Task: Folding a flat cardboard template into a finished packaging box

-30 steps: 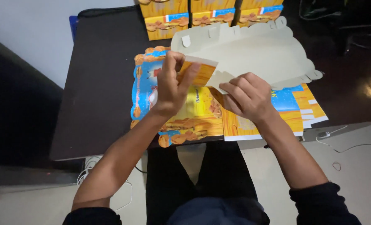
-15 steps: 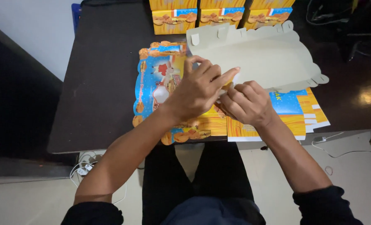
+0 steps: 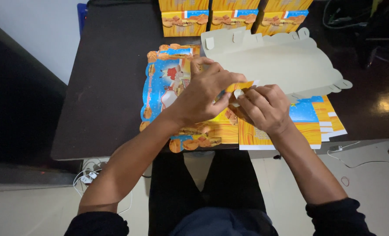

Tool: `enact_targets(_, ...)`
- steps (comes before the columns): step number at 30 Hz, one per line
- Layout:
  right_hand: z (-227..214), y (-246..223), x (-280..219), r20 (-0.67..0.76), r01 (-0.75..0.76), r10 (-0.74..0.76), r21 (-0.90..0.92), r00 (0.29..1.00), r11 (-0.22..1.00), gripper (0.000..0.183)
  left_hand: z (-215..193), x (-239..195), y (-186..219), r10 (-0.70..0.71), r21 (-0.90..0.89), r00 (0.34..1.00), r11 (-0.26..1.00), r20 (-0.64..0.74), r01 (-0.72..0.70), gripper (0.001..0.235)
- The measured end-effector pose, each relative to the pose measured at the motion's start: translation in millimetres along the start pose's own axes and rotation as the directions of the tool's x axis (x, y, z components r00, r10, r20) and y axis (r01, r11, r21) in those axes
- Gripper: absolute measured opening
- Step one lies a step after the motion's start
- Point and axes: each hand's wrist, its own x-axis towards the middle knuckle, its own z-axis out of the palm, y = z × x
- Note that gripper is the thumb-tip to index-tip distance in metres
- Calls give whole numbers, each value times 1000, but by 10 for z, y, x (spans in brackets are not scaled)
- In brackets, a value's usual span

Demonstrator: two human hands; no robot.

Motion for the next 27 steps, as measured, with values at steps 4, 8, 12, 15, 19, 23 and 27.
enact_targets(4, 2, -9, -2, -35, 24, -25, -29, 999, 999, 11, 56, 5, 20, 18, 14, 1000, 1000, 25, -18, 55)
enact_targets(8, 12, -18, 33, -49, 19, -21, -36, 999, 999, 9, 10, 28, 41, 24, -38, 999, 999, 24, -23, 56)
enact_targets(12, 33, -12, -28, -52, 5, -5, -12, 999, 1000, 9, -43, 35, 70, 49, -71, 998, 996, 38, -46, 52)
enact_targets(15, 33, -2, -48, -69, -10, 10, -2, 998, 1000, 7, -24, 30, 67, 58, -89, 997, 995, 42, -54, 54)
enact_targets(19, 51, 30, -92, -64, 1, 1, 22, 998, 1000, 14, -19, 36, 71, 87, -102, 996, 991, 34, -83, 53)
enact_targets(23, 63, 27, -123, -68, 7, -4, 39, 998, 999, 14, -31, 31, 82, 99, -107, 994, 990, 37, -95, 53)
enact_targets(27, 54, 7, -117, -51, -3, 5, 38, 999, 999, 18, -62, 42, 100, 115, -100, 993, 989, 35, -111, 51)
